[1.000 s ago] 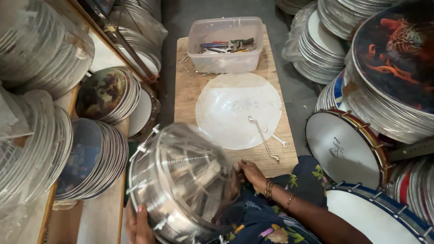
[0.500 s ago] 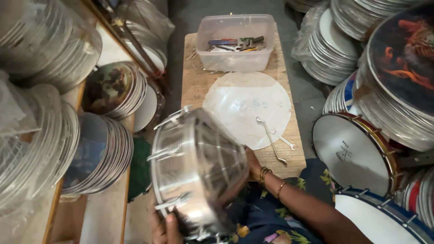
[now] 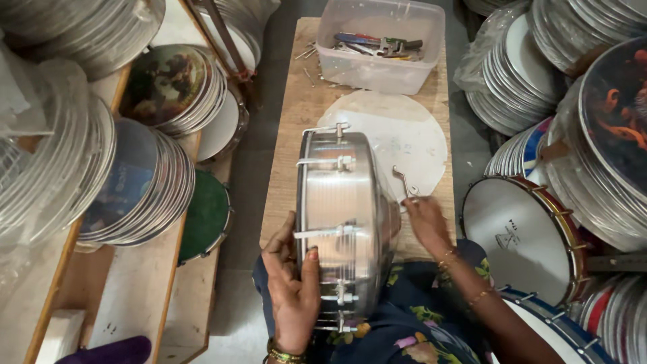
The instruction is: The person uses a wrench to tighten the tension rods on the side of a snare drum, turning the drum over to access different sections.
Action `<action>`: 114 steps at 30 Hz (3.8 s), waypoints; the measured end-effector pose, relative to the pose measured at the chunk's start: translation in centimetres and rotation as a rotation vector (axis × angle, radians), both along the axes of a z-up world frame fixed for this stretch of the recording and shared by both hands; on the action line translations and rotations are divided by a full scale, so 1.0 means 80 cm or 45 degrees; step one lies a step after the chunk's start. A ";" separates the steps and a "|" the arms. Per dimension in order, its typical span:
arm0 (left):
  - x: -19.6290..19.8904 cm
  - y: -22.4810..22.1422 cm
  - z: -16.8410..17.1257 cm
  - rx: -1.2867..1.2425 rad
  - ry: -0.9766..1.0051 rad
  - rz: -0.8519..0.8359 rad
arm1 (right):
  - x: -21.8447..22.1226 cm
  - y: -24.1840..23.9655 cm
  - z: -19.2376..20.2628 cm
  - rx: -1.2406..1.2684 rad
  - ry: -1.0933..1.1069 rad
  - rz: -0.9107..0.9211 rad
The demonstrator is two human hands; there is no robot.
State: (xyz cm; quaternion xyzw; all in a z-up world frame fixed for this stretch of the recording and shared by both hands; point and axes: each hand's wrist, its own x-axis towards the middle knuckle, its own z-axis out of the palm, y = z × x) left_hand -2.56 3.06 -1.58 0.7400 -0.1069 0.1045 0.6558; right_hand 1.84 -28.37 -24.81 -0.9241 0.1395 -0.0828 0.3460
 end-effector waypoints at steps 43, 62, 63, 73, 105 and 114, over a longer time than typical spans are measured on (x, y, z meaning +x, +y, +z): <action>-0.058 -0.027 0.001 0.234 -0.019 0.112 | -0.052 0.133 0.349 1.132 -0.298 0.339; -0.059 -0.031 0.010 0.235 -0.018 0.026 | -0.203 0.116 0.273 0.885 -0.837 0.915; -0.060 -0.030 0.009 0.233 -0.014 0.026 | -0.202 0.119 0.271 0.850 -0.855 0.943; -0.060 -0.029 0.007 0.215 0.008 -0.013 | -0.185 0.100 0.259 0.649 -0.799 1.413; -0.058 -0.034 0.005 0.240 -0.031 -0.015 | -0.173 0.116 0.279 0.516 -0.923 1.167; -0.061 -0.035 0.004 0.248 -0.050 -0.031 | -0.172 0.119 0.285 1.017 -0.182 0.488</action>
